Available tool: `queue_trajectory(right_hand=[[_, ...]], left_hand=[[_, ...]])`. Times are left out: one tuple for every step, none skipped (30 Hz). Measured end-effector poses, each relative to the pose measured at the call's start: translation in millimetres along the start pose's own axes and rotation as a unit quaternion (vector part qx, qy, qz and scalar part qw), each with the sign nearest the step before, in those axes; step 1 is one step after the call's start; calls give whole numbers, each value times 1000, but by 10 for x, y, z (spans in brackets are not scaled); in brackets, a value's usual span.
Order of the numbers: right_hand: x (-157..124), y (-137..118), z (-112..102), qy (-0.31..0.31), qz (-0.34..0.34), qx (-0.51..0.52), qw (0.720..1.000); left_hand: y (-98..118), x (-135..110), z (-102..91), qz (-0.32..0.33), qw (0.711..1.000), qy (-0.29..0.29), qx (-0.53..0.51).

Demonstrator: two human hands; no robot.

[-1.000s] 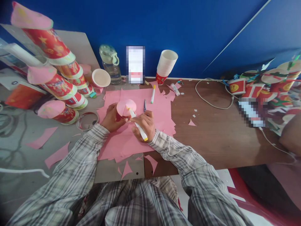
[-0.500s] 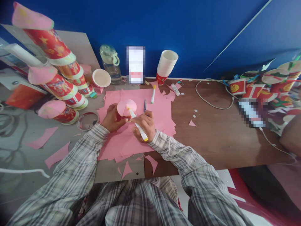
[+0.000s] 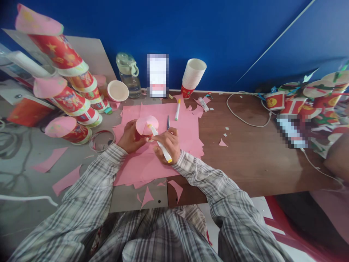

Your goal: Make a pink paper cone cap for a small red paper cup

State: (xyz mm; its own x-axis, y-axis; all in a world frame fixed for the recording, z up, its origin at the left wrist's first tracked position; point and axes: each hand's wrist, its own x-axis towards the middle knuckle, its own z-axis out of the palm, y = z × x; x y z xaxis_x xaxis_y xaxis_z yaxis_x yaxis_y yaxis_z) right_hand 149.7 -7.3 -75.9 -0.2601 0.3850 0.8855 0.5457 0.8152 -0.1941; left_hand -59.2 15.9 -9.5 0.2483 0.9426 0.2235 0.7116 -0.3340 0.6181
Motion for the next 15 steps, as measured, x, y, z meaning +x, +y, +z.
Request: queue_trajectory(right_hand=[[3, 5, 2, -1, 2, 6, 1000], [13, 8, 5, 0, 2, 21, 1000], [27, 10, 7, 6, -1, 43, 999], [43, 10, 9, 13, -3, 67, 998], [59, 10, 11, 19, -4, 89, 996], [72, 9, 12, 23, -4, 104, 994], [81, 9, 12, 24, -3, 111, 993], [85, 10, 12, 23, -1, 114, 993], [83, 12, 12, 18, 2, 111, 994], [78, 14, 13, 14, 6, 106, 994], [70, 16, 14, 13, 8, 99, 995], [61, 19, 16, 11, 10, 92, 996], [52, 22, 18, 10, 10, 86, 996], [44, 24, 19, 10, 9, 82, 997], [35, 27, 19, 11, 8, 81, 997]], left_hand=[[4, -1, -2, 0, 1000, 0, -1], [10, -1, -5, -1, 1000, 0, -2], [17, -1, -10, -1, 1000, 1, -3], [25, -1, -14, -1, 1000, 0, -4], [32, 0, -19, -1, 1000, -1, -4], [39, 1, -23, -1, 1000, -2, -3], [44, 2, -26, -2, 1000, -2, -2], [46, 3, -27, -3, 1000, -2, -2], [47, 4, -28, -3, 1000, -2, -3], [45, 5, -27, -4, 1000, -1, -5], [42, 5, -25, -4, 1000, 0, -6], [38, 5, -24, -4, 1000, 1, -7], [34, 5, -22, -1, 1000, 1, -6], [31, 5, -21, 1, 1000, 1, -4], [29, 5, -20, 3, 1000, 0, 0]])
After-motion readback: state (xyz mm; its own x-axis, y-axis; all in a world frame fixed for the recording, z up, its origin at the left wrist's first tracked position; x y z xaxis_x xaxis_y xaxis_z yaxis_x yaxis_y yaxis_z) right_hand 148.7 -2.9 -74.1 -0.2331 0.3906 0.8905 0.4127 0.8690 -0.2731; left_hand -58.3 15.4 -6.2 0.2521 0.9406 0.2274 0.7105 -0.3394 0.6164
